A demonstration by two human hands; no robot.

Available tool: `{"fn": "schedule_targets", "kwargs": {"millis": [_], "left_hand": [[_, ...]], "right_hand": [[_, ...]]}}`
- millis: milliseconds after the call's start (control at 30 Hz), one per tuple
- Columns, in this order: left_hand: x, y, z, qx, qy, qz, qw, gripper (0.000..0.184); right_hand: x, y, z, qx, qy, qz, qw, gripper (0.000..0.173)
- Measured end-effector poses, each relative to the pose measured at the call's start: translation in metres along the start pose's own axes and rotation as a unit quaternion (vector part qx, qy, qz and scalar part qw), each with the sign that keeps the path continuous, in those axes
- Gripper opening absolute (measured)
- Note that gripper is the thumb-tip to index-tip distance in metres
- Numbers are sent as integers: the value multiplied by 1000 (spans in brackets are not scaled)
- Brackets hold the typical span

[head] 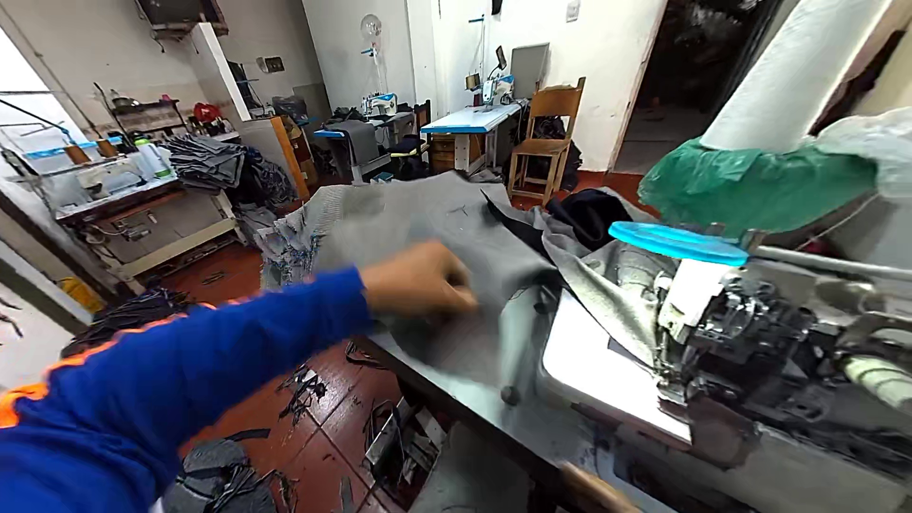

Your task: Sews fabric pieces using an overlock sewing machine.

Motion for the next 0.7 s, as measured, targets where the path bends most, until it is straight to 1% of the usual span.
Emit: {"fn": "schedule_targets", "kwargs": {"millis": [33,67,100,133,167,200,233,267,300,333,400,433,467,533,567,600,633,667,700], "left_hand": [[-27,-5,-26,24,77,-24,996,20],[-49,-14,-51,35,142,-36,989,21],[-66,-25,-73,23,184,-56,981,22],[-76,-38,-94,-12,192,-95,977,22],[-81,-49,-112,-63,171,-167,969,21],[-80,-57,-128,-104,126,-264,951,20],[-76,-63,-141,-118,85,-346,927,20],[-69,-65,-148,-113,56,-389,913,24],[-60,-64,-149,-107,31,-403,908,28],[-48,-61,-147,-110,5,-394,912,32],[-19,-51,-147,-141,-52,-333,931,39],[-7,-47,-152,-166,-67,-301,937,41],[1,-43,-158,-196,-76,-276,938,43],[0,-40,-164,-264,-121,-245,925,52],[-7,-42,-162,-298,-146,-237,913,58],[-16,-45,-160,-320,-160,-229,905,62],[-25,-52,-159,-329,-169,-221,902,64],[-34,-61,-159,-335,-174,-218,900,64],[-41,-71,-159,-334,-170,-219,901,64]], "right_hand": [[-3,-13,-18,28,-78,-16,996,93],[-2,-23,-37,26,-147,-43,988,103],[2,-32,-54,-6,-205,-75,976,92],[9,-42,-69,-66,-236,-119,962,62],[15,-54,-81,-121,-240,-169,948,39],[17,-64,-90,-162,-223,-229,934,31],[17,-69,-94,-197,-192,-278,920,30],[14,-67,-96,-215,-167,-289,918,33],[11,-60,-94,-212,-154,-268,927,37],[9,-48,-92,-201,-157,-244,936,35],[2,-20,-80,-155,-184,-233,942,19],[-4,-4,-66,-145,-181,-233,944,13],[-7,12,-47,-143,-155,-227,951,15],[-2,41,7,-179,-32,-190,965,18],[11,52,42,-196,64,-166,964,22],[28,63,79,-218,188,-146,947,27],[46,74,118,-242,323,-129,906,30],[64,85,156,-263,444,-117,848,32],[80,96,192,-273,529,-121,794,30]]}}
Point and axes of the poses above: each hand's wrist, its own y-axis away from the middle knuckle, its own z-axis out of the back of the hand, x = y × z, the point moved 4 cm from there along -y, towards the middle knuckle, and after that the axes turned 9 degrees about -y, right-handed, at the moved point
